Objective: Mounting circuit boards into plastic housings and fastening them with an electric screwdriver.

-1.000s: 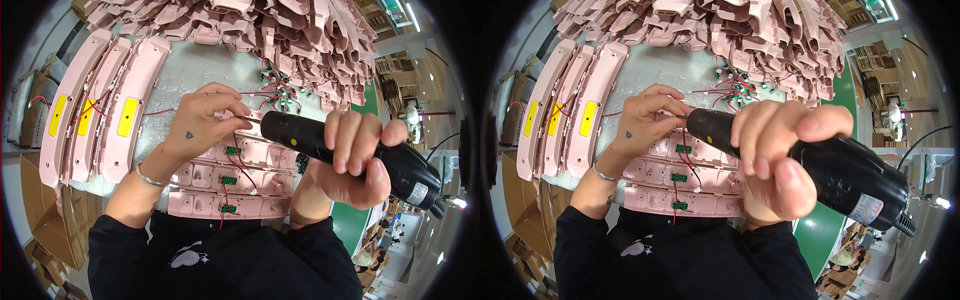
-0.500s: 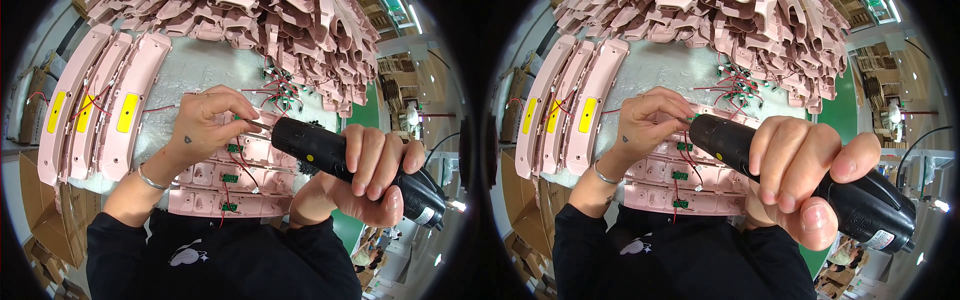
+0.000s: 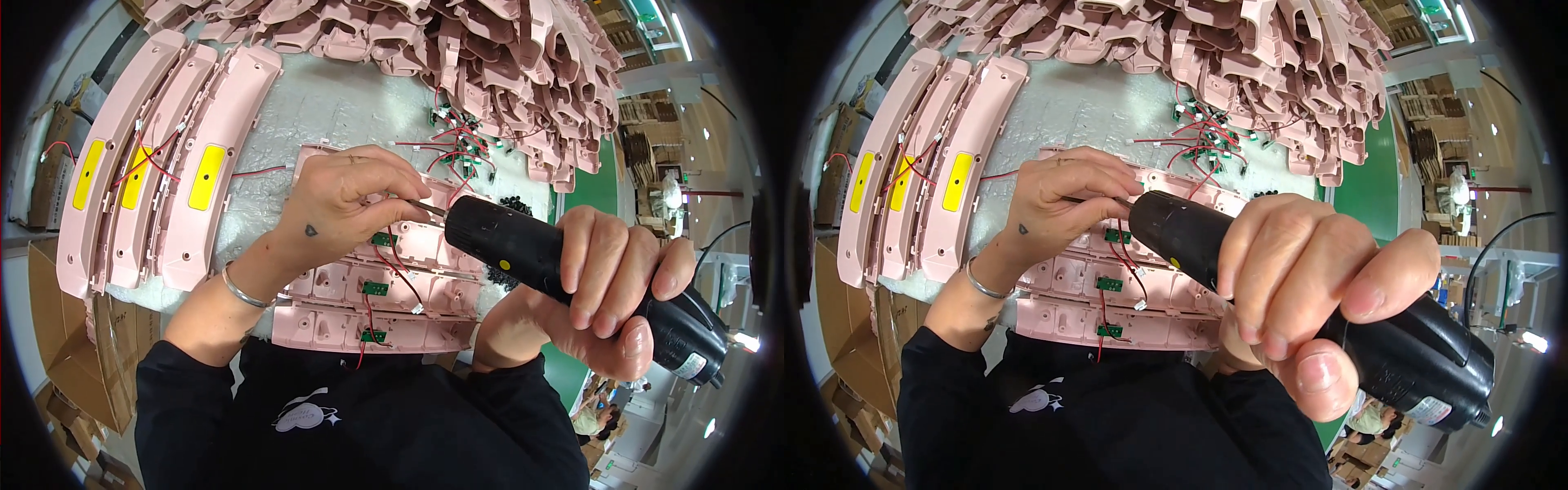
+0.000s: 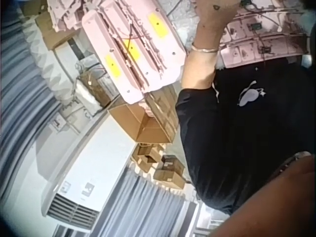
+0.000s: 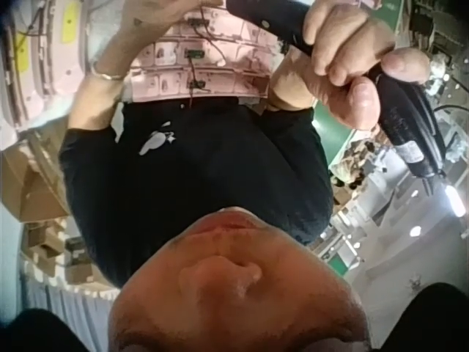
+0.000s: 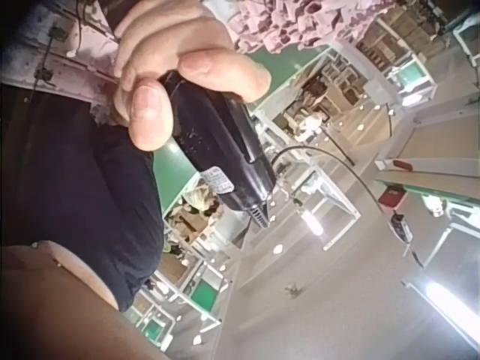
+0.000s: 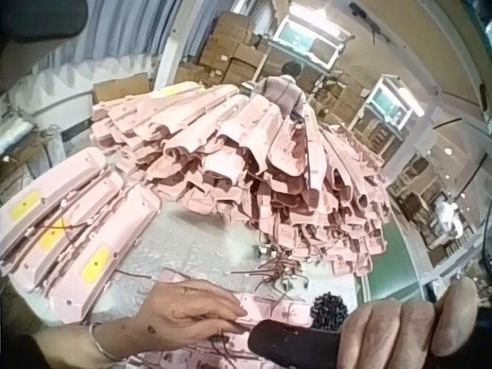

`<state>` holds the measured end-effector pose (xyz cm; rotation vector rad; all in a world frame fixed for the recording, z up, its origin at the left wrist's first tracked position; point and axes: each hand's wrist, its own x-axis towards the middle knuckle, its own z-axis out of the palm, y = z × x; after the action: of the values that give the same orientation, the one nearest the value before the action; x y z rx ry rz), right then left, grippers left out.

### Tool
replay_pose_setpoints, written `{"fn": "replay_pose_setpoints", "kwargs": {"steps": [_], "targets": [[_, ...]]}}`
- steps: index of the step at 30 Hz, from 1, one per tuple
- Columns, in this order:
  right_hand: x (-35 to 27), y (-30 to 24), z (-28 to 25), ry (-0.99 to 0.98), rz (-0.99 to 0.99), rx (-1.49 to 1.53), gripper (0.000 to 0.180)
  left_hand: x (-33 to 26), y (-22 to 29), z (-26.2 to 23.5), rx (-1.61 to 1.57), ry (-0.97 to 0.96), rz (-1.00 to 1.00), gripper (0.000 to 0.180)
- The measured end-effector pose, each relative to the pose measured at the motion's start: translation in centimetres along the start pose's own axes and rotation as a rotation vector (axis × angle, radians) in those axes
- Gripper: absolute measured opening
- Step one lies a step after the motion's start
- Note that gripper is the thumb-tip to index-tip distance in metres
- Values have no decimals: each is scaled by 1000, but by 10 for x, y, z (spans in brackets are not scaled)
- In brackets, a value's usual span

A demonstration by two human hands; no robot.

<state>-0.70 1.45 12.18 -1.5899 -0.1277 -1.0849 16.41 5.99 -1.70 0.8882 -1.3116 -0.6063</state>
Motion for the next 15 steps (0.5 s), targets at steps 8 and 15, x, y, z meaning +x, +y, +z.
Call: {"fn": "replay_pose_setpoints", "kwargs": {"steps": [8, 15], "targets": [[-12, 56, -3, 165, 24, -38, 32, 16, 10, -15, 334, 48, -44, 40], [-22, 66, 0, 212, 117, -89, 31, 4, -22, -9, 638, 3, 8, 25]]}}
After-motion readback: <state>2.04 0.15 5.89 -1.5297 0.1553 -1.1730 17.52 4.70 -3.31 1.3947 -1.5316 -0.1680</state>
